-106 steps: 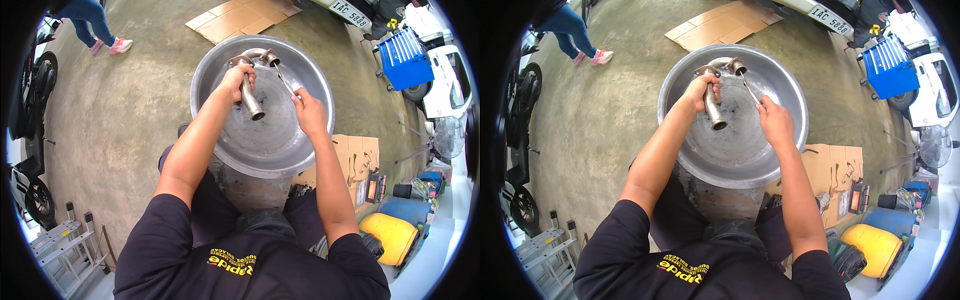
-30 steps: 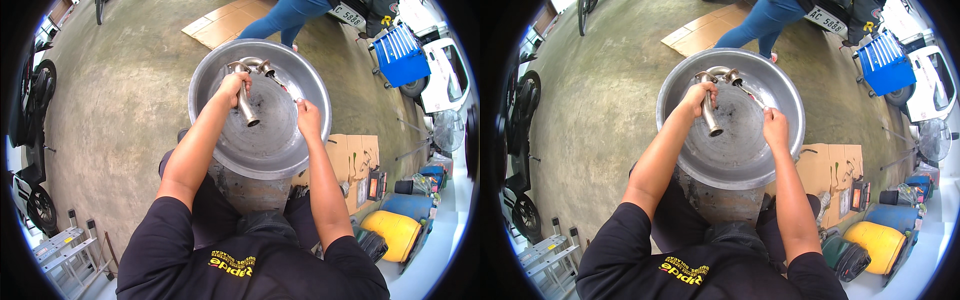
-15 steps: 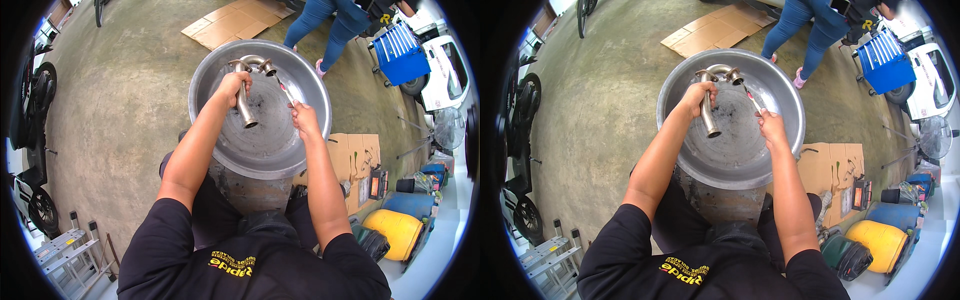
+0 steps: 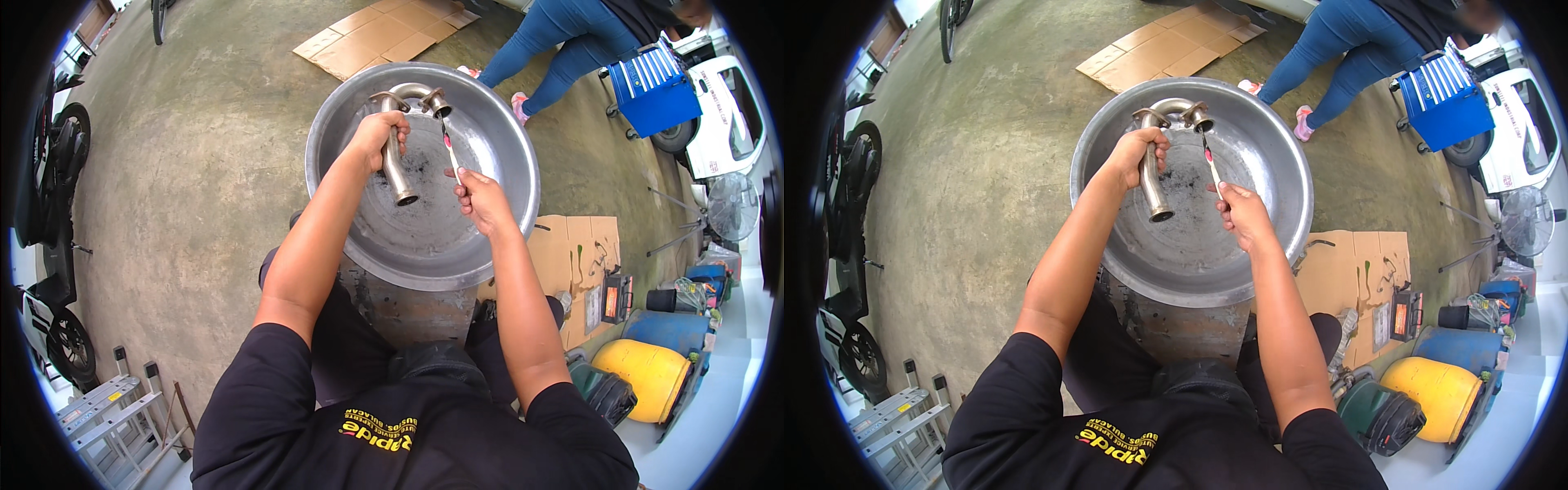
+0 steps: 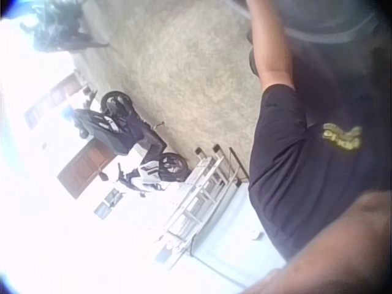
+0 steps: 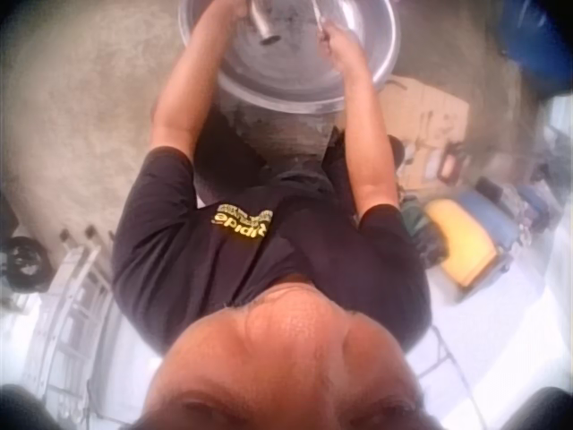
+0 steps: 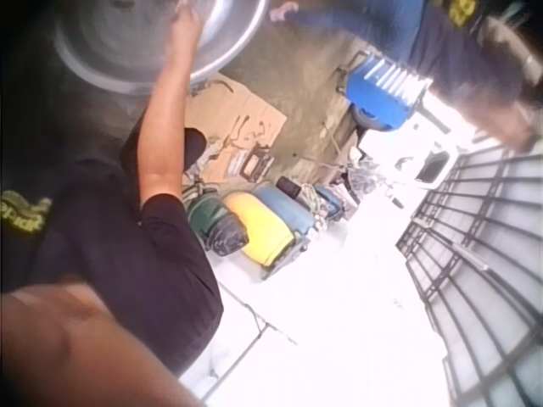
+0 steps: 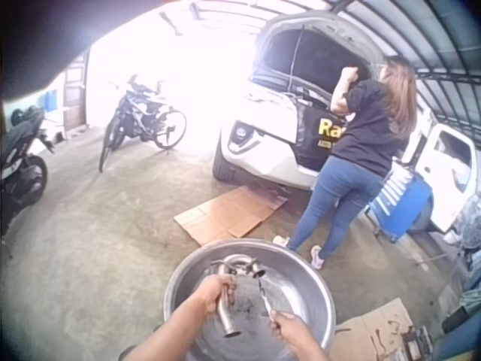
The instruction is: The person scrubs a curved metal pipe with a toothbrush over a metal basin, repeatedly rotating the pipe to clean different sections. The person occasionally rinses the brush in the basin and continues scrubbing the pipe's exterior and interior surfaces.
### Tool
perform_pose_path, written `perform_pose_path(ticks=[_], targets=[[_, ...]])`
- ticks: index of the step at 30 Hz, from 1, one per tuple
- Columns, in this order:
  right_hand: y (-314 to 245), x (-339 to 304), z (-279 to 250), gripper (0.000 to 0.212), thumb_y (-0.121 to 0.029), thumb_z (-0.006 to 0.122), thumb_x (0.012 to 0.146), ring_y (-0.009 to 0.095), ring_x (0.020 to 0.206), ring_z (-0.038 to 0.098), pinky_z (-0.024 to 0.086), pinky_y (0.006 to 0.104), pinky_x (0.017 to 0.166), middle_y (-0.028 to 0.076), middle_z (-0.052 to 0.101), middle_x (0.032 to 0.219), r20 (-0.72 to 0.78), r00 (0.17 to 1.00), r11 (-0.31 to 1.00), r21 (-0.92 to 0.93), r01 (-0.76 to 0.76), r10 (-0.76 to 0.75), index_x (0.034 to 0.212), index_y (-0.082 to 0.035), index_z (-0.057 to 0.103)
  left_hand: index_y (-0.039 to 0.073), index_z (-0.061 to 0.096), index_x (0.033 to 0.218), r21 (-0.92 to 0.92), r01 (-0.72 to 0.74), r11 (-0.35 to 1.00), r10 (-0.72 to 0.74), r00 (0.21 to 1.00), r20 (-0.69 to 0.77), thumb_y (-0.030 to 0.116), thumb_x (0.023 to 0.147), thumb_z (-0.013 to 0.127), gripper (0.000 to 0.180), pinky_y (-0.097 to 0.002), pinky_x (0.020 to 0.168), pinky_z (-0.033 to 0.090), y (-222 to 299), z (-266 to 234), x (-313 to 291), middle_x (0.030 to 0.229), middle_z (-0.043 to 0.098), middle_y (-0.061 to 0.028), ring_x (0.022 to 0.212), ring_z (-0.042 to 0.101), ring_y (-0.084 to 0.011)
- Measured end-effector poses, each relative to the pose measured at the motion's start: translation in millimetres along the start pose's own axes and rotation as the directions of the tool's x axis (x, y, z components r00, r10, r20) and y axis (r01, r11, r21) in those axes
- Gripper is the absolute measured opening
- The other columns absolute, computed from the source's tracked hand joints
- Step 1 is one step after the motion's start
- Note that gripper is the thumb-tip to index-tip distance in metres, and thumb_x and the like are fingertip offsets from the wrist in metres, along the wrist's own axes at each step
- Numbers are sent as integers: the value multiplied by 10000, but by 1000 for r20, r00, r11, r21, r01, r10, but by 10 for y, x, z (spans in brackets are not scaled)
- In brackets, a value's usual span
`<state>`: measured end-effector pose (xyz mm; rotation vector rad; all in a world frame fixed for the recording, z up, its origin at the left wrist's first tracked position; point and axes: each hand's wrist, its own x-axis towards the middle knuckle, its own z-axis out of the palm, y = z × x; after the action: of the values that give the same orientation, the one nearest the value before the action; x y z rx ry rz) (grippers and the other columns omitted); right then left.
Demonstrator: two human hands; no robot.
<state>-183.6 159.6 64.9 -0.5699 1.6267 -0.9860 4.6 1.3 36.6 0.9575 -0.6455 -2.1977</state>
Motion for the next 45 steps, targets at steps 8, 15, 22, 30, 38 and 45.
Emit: perform_pose_path(ticks=[8,15,22,30,38,45], targets=[[-42,68,-16,337,-253,484,1050,40,548,332,295,211,498,-82,351,624,320,946,867,454,-207,59,1258,-11,596,41,550,770,85,1,996,-5,999,49,49,793,603,58,-327,512,467,-14,28,-29,662,541,-49,542,507,-141],[-114,11,-199,286,-256,532,1014,159,530,480,423,305,549,-10,550,656,-39,995,967,-241,77,-89,1106,-21,665,46,548,760,98,-39,994,40,999,0,52,790,610,69,-328,513,465,13,59,-77,656,537,-50,552,510,-146],[-245,-109,86,261,-288,562,975,390,830,677,503,505,709,192,700,827,-199,706,287,-958,6,-679,990,-76,713,47,555,741,154,-17,988,26,998,-52,64,798,604,78,-333,522,460,-10,72,-65,650,544,-52,546,509,-152],[49,37,53,253,-272,547,1020,104,524,441,387,261,520,-23,499,610,112,994,996,84,-4,-6,1096,-50,640,46,566,750,120,-13,993,21,997,-70,77,809,595,73,-330,509,460,-15,-31,21,645,537,-45,526,496,-150],[-94,41,-100,291,-292,527,1034,58,517,367,313,207,487,-61,428,599,328,940,951,246,-185,98,1110,-37,647,41,557,760,24,33,999,-33,999,2,70,821,585,73,-310,499,455,30,-10,-29,650,537,-41,524,492,-140],[-326,-38,-12,251,-265,571,977,358,753,660,498,459,667,138,695,811,-181,768,340,-939,51,-615,932,-48,689,36,555,772,101,15,995,-10,999,-50,62,830,579,68,-313,494,458,-6,5,-66,654,533,-42,534,498,-136]])
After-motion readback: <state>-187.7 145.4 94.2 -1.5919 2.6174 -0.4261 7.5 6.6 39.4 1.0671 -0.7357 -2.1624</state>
